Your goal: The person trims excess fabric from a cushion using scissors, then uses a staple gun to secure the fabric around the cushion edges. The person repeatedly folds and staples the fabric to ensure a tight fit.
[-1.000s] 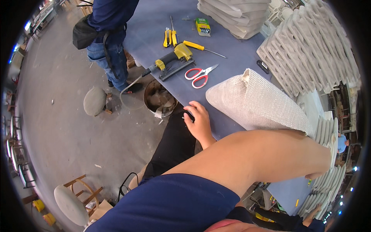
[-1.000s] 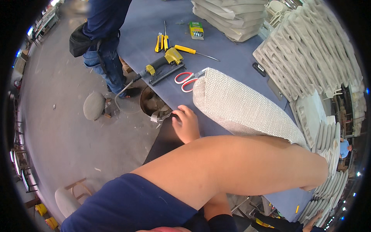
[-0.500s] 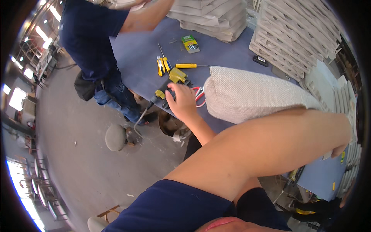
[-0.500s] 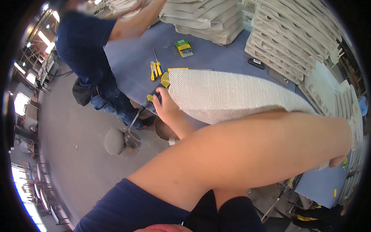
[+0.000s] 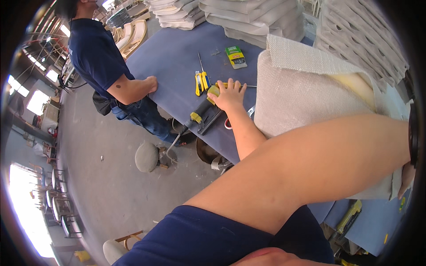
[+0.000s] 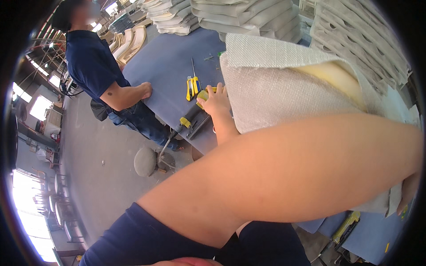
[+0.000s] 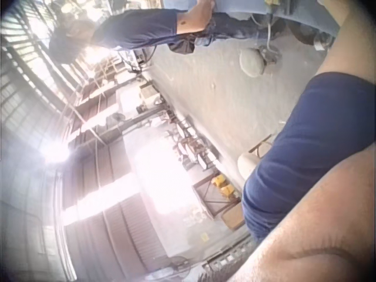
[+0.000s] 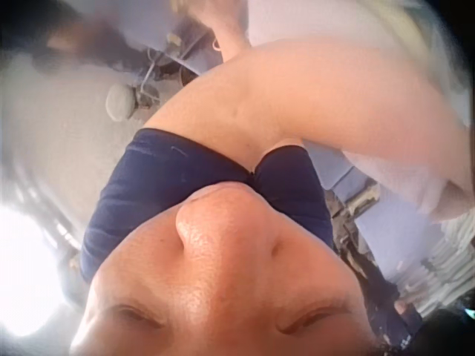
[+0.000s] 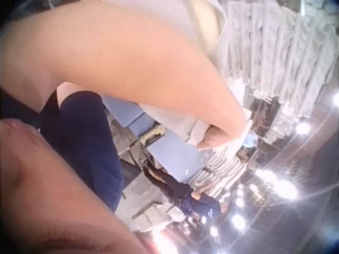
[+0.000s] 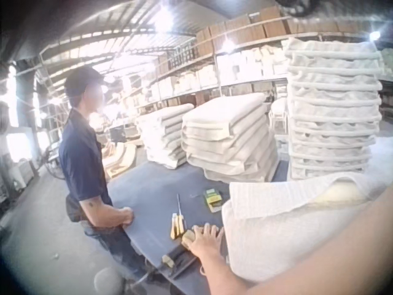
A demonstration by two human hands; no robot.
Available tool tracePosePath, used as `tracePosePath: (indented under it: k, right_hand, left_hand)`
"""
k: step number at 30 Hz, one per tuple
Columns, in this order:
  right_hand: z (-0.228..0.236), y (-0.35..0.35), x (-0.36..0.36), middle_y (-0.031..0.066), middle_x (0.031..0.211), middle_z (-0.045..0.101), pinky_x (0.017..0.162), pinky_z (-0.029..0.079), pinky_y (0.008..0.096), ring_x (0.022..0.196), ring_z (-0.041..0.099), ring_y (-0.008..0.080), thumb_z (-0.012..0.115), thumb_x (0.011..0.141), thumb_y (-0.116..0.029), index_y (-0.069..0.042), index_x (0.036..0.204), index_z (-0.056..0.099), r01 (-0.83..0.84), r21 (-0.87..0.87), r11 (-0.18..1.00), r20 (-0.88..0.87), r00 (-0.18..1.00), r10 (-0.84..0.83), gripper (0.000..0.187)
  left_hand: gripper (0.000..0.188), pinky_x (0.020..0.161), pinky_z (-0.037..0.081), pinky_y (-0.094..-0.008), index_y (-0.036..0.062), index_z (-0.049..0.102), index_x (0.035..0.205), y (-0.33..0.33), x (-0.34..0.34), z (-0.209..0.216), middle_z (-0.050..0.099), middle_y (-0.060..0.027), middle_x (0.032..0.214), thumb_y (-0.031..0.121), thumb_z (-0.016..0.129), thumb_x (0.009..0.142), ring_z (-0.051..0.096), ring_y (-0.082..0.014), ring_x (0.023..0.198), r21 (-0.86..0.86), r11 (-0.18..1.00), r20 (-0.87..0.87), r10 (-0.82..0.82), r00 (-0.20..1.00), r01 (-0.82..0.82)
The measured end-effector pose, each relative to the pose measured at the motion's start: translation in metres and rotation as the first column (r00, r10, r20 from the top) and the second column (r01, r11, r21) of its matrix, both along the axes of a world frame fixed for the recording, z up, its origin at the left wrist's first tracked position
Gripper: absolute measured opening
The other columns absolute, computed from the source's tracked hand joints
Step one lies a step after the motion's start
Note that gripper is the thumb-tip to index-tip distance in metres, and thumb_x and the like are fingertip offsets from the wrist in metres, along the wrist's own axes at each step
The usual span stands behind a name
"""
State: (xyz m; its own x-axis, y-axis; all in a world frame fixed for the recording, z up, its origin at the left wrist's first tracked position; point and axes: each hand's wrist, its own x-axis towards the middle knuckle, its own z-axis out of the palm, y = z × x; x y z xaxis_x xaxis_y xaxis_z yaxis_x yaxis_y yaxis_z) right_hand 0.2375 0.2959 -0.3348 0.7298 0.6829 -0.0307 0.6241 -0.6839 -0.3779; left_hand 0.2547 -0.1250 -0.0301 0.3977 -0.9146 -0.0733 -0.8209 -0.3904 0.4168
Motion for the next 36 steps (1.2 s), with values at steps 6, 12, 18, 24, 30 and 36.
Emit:
tracePosePath:
  k: [6, 12, 18, 24, 30, 36]
  right_hand:
    - [0.007, -0.008, 0.014, 0.0188, 0.164, 0.041, 0.129, 0.006, 0.0687, 0.159, 0.028, 0.0342, 0.064, 0.079, -0.09, -0.019, 0.164, 0.042, 0.111, -0.033, 0.993, 0.0, 0.994, -0.112, 0.112]
    - [0.024, 0.006, -0.005, 0.0213, 0.154, 0.054, 0.128, 0.017, 0.0648, 0.151, 0.043, 0.0372, 0.067, 0.078, -0.09, -0.014, 0.162, 0.042, 0.05, -0.102, 0.994, -0.126, 0.99, -0.062, 0.116]
    - [0.031, 0.002, -0.009, 0.0157, 0.138, 0.062, 0.106, 0.046, 0.053, 0.126, 0.065, 0.0327, 0.08, 0.085, -0.068, -0.009, 0.139, 0.055, 0.177, -0.007, 0.984, -0.072, 0.981, -0.178, 0.084]
    - [0.027, -0.019, -0.047, 0.0074, 0.113, 0.065, 0.092, 0.045, 0.0459, 0.108, 0.064, 0.0267, 0.07, 0.092, -0.016, -0.009, 0.119, 0.066, -0.253, 0.236, 0.938, 0.545, 0.834, 0.087, 0.028]
    - [0.097, -0.13, -0.166, 0.0076, 0.103, 0.063, 0.09, 0.043, 0.0465, 0.1, 0.061, 0.0269, 0.074, 0.082, -0.013, -0.018, 0.115, 0.075, -0.535, 0.394, 0.747, 0.419, 0.828, 0.372, 0.033]
    - [0.081, -0.307, -0.211, 0.0113, 0.09, 0.072, 0.085, 0.053, 0.0434, 0.088, 0.071, 0.0248, 0.071, 0.092, -0.012, -0.014, 0.119, 0.072, -0.06, 0.699, 0.713, -0.238, 0.92, 0.31, 0.027]
  left_hand:
    - [0.041, 0.087, 0.053, -0.047, 0.0181, 0.082, 0.111, 0.004, -0.001, 0.002, 0.077, -0.0072, 0.116, 0.051, 0.077, 0.086, 0.071, -0.0284, 0.106, 0.004, 1.0, 0.009, 0.009, 1.0, -0.009]
    - [0.048, 0.091, 0.052, -0.047, 0.0153, 0.081, 0.114, 0.023, 0.005, -0.001, 0.076, -0.0097, 0.12, 0.054, 0.074, 0.087, 0.071, -0.0296, 0.109, 0.016, 0.997, 0.005, 0.08, 0.997, -0.08]
    - [0.054, 0.094, 0.051, -0.0471, 0.0125, 0.079, 0.117, 0.021, -0.006, 0.002, 0.075, -0.0122, 0.123, 0.058, 0.072, 0.088, 0.07, -0.0307, 0.113, 0.02, 0.996, 0.012, 0.082, 0.997, -0.083]
    - [0.06, 0.098, 0.05, -0.0471, 0.0096, 0.078, 0.12, 0.014, -0.008, 0.005, 0.074, -0.0148, 0.127, 0.061, 0.07, 0.09, 0.069, -0.0319, 0.116, 0.024, 0.997, 0.019, 0.073, 0.997, -0.074]
    - [0.066, 0.102, 0.049, -0.0471, 0.0068, 0.077, 0.122, 0.028, -0.011, 0.006, 0.073, -0.0173, 0.13, 0.064, 0.068, 0.091, 0.068, -0.0331, 0.12, 0.03, 0.996, 0.032, 0.088, 0.996, -0.089]
    - [0.073, 0.106, 0.048, -0.0472, 0.004, 0.076, 0.125, 0.015, -0.017, 0.005, 0.072, -0.0199, 0.133, 0.068, 0.066, 0.092, 0.067, -0.0342, 0.123, 0.065, 0.997, 0.008, 0.034, 0.999, -0.034]
